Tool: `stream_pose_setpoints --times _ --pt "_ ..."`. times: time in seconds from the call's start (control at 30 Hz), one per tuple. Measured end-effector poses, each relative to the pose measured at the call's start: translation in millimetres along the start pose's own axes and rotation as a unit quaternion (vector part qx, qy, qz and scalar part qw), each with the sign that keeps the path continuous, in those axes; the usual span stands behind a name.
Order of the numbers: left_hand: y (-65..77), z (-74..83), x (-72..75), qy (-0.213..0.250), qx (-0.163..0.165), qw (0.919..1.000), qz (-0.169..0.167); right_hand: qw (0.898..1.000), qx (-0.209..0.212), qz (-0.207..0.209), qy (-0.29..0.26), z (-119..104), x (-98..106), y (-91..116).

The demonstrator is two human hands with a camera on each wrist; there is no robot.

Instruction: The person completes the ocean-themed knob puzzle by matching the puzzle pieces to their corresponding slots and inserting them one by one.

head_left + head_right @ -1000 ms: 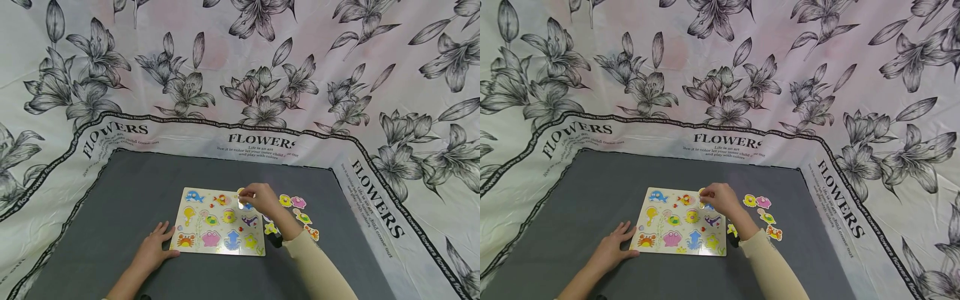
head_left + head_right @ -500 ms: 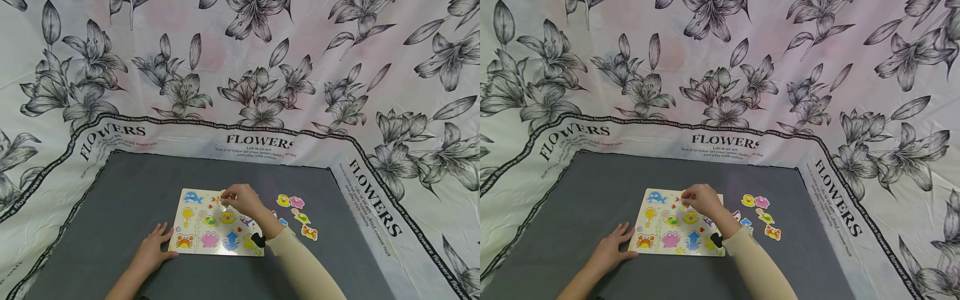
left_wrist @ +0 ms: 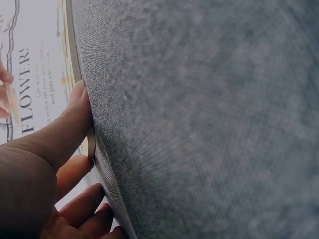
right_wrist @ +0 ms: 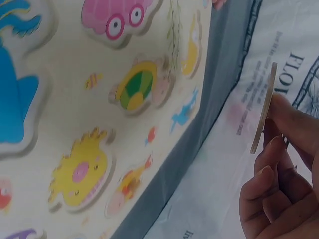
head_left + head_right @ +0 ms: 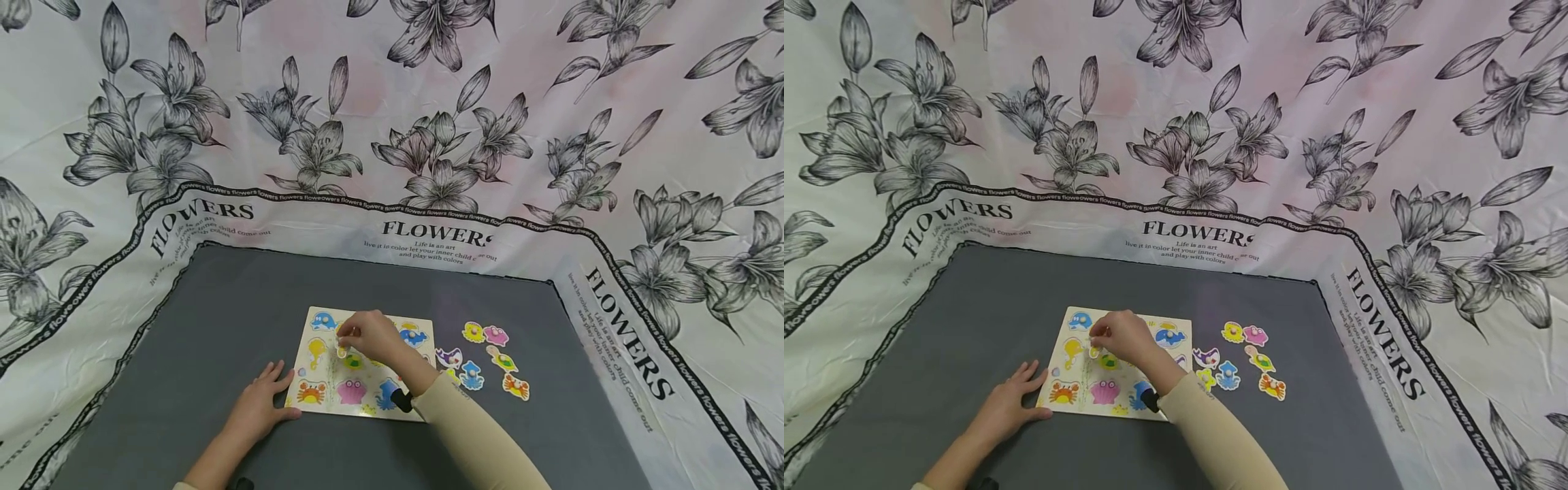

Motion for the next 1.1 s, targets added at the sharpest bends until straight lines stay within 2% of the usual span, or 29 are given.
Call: stream_pose_setpoints --times 0.33,0.47,0.77,1.1 --pt "0.4 -2.3 -1.0 0.013 0.004 0.9999 0.005 0.999 -0.023 -0.03 0.025 -13.3 -26.9 -16.9" --pt "1.3 -2.1 -0.1 0.013 -0.003 0.9998 0.012 0.999 -0.018 -0.033 0.029 -14.9 -39.3 -24.0" --pt "-1.3 -1.2 -2.5 0.006 -0.012 0.9998 0.012 0.998 -0.013 -0.032 0.052 -13.2 -57.3 -31.7" --pt "-1.4 -1.9 -0.8 0.013 -0.005 0.9999 0.007 0.997 -0.021 -0.057 0.036 -4.5 -73.3 -36.4"
Point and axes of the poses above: each hand's wrist, its own y-axis away from the middle knuckle, its own x-axis out of the back of the hand, z = x × y, the point moved 4 cm from there along -y, towards the middle knuckle, and after that the axes turned 1 degree about z, right-handed, at the moved point
